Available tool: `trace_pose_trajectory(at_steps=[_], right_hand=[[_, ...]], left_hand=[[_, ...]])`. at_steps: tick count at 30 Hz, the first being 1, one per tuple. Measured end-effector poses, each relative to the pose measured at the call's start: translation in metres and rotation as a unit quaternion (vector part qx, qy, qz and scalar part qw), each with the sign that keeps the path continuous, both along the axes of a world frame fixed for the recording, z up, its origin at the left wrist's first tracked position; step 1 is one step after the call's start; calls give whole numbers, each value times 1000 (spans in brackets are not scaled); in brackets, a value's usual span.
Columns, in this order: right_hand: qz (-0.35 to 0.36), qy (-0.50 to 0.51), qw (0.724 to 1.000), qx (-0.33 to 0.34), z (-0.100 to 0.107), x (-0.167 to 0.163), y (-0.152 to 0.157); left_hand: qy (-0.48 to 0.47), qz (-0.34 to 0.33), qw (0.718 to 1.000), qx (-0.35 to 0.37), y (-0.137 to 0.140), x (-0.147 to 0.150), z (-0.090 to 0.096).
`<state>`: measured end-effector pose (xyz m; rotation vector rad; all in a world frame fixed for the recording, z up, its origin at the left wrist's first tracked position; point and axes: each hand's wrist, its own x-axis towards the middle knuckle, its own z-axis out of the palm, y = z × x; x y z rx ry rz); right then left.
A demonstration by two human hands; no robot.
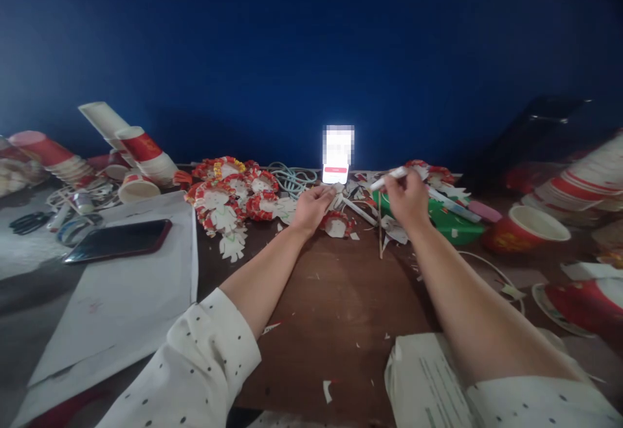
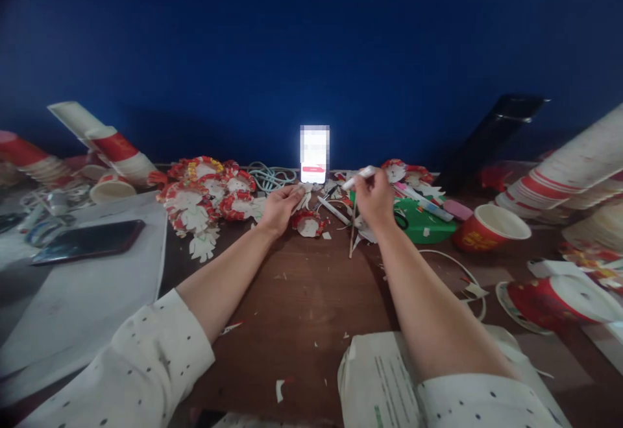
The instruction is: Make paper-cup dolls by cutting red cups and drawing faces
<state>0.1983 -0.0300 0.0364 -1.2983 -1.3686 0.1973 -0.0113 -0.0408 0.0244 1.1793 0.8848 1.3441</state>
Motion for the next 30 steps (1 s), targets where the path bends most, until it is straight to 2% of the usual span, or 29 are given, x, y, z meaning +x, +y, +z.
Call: trace_pose_trajectory(at_steps=[3, 5, 8, 11, 13, 16, 17, 19, 21, 23, 26, 30], right_hand=[[-23, 213, 974, -68, -15, 30, 22], [-46, 253, 960, -111, -24, 44, 31], [-67, 240, 958, -143, -32, 56, 33], [-103, 195, 963, -155, -31, 60, 27], [-142, 151, 968, -137, -24, 57, 21], [-176, 76, 979, -70, -7, 40, 8], [-156, 42, 986, -44, -1, 30, 4], [-54, -59, 997, 7, 9, 5, -6], [74, -61, 995, -41, 14, -21, -15], [156, -31, 983, -87, 13, -42, -21], [215, 49, 964, -149, 9, -59, -25], [241, 162, 936, -201, 3, -63, -23]], left_hand=[[19, 38, 999, 13, 3, -2, -3], [26, 62, 998, 20, 5, -4, -5], [32, 84, 996, 19, 7, -5, -7], [48, 103, 994, 7, 7, -6, -5], [62, 109, 992, 10, 6, -7, -3], [76, 106, 991, 37, 5, -5, -2], [77, 103, 990, 48, 5, -5, -3], [77, 95, 990, 65, 5, -3, -4], [78, 90, 990, 77, 5, -2, -5], [91, 93, 987, 93, 5, -1, -5], [125, 105, 979, 118, 3, -1, -2], [153, 85, 975, 134, -1, -2, 2]])
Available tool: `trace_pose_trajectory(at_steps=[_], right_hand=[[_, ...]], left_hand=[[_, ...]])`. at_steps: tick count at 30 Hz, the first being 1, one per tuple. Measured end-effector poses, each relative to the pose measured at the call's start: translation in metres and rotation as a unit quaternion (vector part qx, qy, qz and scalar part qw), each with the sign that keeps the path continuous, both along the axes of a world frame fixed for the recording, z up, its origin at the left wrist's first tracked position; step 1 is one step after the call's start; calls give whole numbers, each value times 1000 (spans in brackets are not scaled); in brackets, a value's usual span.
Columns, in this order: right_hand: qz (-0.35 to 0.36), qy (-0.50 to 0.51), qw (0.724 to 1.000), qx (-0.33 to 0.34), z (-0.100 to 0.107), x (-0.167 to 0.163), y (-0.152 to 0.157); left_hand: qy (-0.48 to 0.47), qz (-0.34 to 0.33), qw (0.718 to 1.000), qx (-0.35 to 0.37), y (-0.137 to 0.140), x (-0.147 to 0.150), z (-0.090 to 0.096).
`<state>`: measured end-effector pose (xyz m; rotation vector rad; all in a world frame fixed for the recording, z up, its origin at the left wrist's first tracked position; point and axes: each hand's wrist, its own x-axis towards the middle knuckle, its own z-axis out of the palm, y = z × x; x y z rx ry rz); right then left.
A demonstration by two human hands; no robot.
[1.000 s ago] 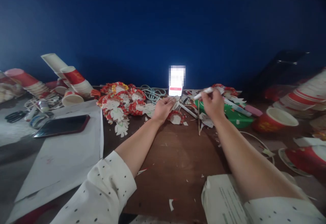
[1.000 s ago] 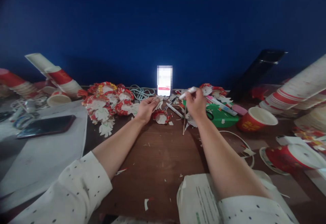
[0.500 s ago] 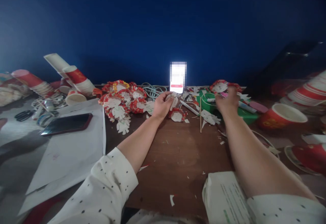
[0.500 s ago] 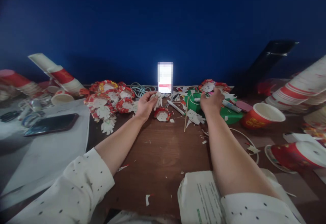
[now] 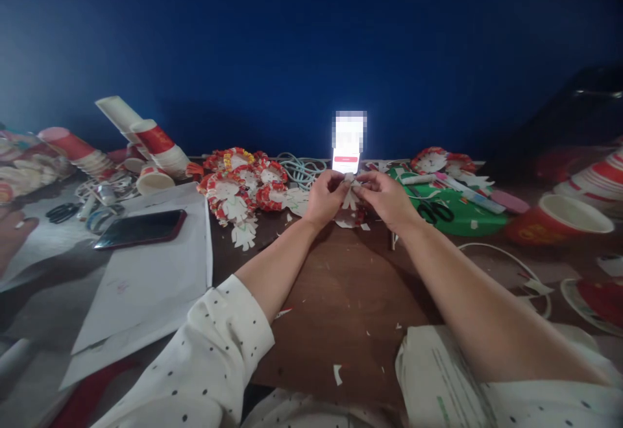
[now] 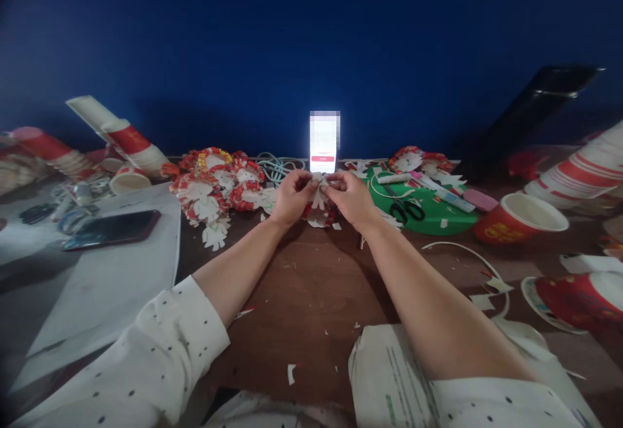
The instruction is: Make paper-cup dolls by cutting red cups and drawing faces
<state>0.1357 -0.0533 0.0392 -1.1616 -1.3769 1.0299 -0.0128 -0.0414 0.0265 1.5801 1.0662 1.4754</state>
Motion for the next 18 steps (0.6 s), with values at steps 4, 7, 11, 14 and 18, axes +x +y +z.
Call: trace_pose_trajectory(at_steps=[4, 7, 11, 14, 18], right_hand=[[-28, 41, 999, -9, -3, 6, 3], [-73, 41, 996, -14, -4, 11, 5], [-115, 64, 990, -42, -4, 14, 6], [-132, 90, 986, -46, -2, 13, 6], [-133, 135, 980, -64, 1, 13, 5]], left_hand=[[111, -32, 993, -10, 0, -3, 2], [264, -60, 962, -34, 1, -7, -1], [376, -88, 922, -29, 2, -10, -4], [375, -106, 920, -34, 2, -11, -6], [335, -99, 935, -65, 4, -12, -7]])
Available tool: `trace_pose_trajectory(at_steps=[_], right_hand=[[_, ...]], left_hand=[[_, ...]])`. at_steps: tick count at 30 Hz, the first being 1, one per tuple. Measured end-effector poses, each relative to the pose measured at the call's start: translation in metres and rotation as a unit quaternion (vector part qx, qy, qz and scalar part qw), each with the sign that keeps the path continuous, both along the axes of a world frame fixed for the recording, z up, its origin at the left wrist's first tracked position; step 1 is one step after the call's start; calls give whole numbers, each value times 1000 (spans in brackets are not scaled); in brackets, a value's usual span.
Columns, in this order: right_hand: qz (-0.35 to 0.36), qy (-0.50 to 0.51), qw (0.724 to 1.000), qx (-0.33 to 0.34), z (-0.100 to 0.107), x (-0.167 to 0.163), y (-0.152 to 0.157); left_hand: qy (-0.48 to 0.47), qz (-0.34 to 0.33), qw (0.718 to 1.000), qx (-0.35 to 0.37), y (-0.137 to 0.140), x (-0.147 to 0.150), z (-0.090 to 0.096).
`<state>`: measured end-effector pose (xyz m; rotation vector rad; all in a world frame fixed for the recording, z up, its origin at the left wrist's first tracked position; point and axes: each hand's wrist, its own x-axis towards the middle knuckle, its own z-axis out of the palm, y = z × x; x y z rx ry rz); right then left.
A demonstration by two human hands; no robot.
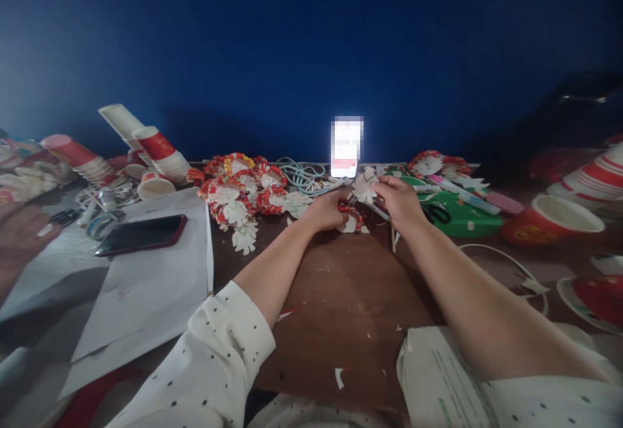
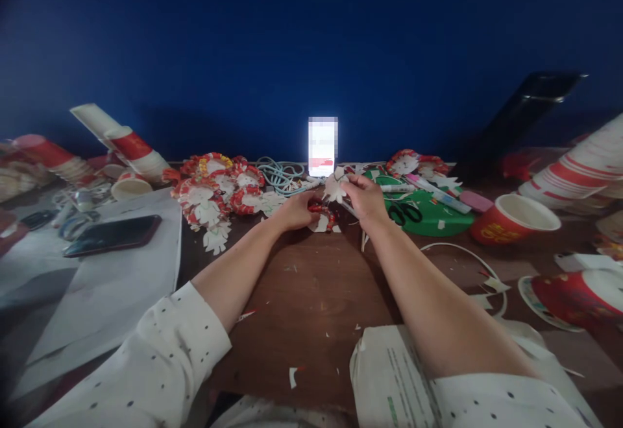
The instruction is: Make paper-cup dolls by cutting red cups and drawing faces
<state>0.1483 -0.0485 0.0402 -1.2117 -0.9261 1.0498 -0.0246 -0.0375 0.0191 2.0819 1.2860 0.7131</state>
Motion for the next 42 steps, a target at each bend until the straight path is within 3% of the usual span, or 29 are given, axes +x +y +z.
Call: trace_pose_trajectory(at_steps=[7, 11, 16, 23, 30, 37, 42], right_hand=[[-33, 5, 999, -14, 0, 2, 1], [-48, 30, 998, 7, 0, 3, 2], [-4, 81, 996, -20, 0, -4, 0], [64, -91, 990, -85, -9, -21, -11], [120, -169, 976, -69, -5, -45, -29], [116, -64, 989, -68, -19, -49, -24], [116, -44, 990, -66, -24, -48, -22]], left_hand=[[-176, 95, 980, 7, 7, 2, -2], [-231, 144, 962, 22, 10, -2, -1], [-297, 192, 935, -5, 15, -7, -3], [-363, 238, 901, 2, 27, -7, -13], [-419, 240, 876, -3, 16, 4, -5], [-425, 237, 874, -6, 16, 5, -6], [-416, 241, 877, -10, 17, 5, -6]])
